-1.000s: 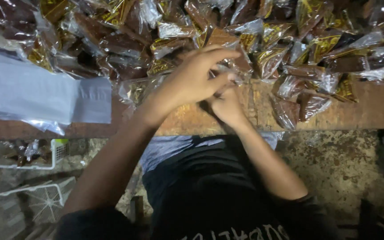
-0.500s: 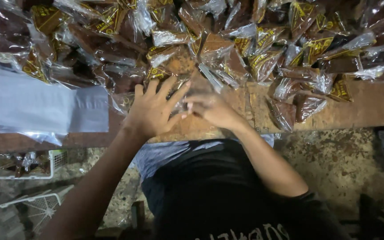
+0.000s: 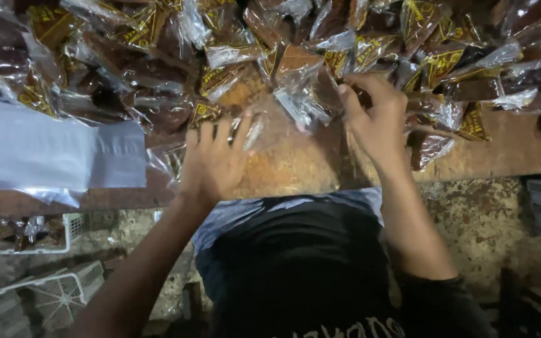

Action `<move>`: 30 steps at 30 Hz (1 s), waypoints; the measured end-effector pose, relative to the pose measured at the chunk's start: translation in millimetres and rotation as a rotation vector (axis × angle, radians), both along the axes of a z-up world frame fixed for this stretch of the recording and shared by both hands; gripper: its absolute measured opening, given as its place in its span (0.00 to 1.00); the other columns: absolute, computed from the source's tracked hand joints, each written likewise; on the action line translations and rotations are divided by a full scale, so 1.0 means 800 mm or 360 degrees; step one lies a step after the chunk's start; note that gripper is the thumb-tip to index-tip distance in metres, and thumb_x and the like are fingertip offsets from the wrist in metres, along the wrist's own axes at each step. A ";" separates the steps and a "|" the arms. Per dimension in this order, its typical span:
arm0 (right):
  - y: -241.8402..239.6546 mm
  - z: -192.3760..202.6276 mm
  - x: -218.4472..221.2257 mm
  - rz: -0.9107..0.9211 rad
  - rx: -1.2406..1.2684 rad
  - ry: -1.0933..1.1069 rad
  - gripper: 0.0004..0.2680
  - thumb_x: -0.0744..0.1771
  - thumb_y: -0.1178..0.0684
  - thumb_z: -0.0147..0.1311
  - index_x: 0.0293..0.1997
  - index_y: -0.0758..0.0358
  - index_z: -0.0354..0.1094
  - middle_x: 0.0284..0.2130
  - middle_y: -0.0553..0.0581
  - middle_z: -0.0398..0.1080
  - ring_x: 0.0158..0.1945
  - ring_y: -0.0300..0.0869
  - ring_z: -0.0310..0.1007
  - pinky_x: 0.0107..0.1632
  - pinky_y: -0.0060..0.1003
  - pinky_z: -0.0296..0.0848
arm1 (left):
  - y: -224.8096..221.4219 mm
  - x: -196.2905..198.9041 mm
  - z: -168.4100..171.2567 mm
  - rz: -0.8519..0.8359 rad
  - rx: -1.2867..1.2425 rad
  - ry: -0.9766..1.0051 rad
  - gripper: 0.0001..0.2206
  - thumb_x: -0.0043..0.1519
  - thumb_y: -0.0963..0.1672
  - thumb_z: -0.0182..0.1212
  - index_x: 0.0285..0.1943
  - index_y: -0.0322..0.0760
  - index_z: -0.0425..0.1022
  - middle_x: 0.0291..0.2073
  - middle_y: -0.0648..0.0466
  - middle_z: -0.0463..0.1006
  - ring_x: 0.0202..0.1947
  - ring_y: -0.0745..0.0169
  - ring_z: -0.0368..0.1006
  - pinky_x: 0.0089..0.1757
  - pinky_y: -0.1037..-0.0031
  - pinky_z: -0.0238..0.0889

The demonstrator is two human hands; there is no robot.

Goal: Packaging individually wrapped snacks into larger plastic bags and sealing them with a stapler

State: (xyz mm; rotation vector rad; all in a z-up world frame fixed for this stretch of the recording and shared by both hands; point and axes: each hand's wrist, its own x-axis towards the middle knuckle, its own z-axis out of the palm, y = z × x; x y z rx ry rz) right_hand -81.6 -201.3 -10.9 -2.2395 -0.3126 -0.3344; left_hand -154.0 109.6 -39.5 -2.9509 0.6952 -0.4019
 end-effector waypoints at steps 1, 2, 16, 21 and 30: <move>0.013 0.008 -0.002 0.0007 0.0004 -0.0001 0.07 0.70 0.57 0.63 0.53 0.61 0.78 0.41 0.59 0.79 0.48 0.53 0.79 0.50 0.42 0.75 | -0.005 0.000 -0.001 0.0007 0.0004 -0.0001 0.28 0.66 0.55 0.47 0.75 0.45 0.64 0.51 0.49 0.70 0.41 0.47 0.66 0.38 0.60 0.59; 0.026 0.018 -0.002 0.0049 -0.0285 0.0084 0.10 0.68 0.53 0.65 0.55 0.59 0.78 0.42 0.62 0.77 0.47 0.58 0.78 0.48 0.47 0.76 | -0.008 0.003 -0.002 0.0026 -0.0001 0.0026 0.29 0.64 0.55 0.51 0.75 0.47 0.64 0.50 0.49 0.69 0.41 0.46 0.66 0.38 0.59 0.59; 0.047 0.091 0.009 0.0004 -0.0686 0.0848 0.18 0.66 0.68 0.52 0.64 0.68 0.60 0.23 0.57 0.71 0.14 0.39 0.62 0.13 0.24 0.60 | 0.008 0.017 0.082 0.0375 -0.0270 0.0438 0.36 0.64 0.62 0.49 0.77 0.43 0.60 0.54 0.38 0.69 0.49 0.41 0.68 0.45 0.39 0.65; 0.011 0.076 0.012 0.0078 0.0064 0.0423 0.09 0.68 0.62 0.56 0.51 0.66 0.62 0.51 0.65 0.70 0.50 0.52 0.75 0.60 0.58 0.73 | -0.009 0.117 0.051 0.0219 -0.0848 0.0253 0.20 0.58 0.32 0.60 0.61 0.23 0.73 0.53 0.33 0.74 0.51 0.33 0.70 0.51 0.47 0.69; 0.000 0.088 -0.001 -0.0147 0.1066 0.1110 0.20 0.66 0.59 0.55 0.67 0.64 0.59 0.68 0.59 0.60 0.68 0.44 0.63 0.71 0.42 0.64 | -0.034 0.185 0.012 0.0260 -0.0037 0.0222 0.18 0.69 0.53 0.61 0.43 0.34 0.82 0.37 0.43 0.85 0.49 0.30 0.76 0.45 0.52 0.74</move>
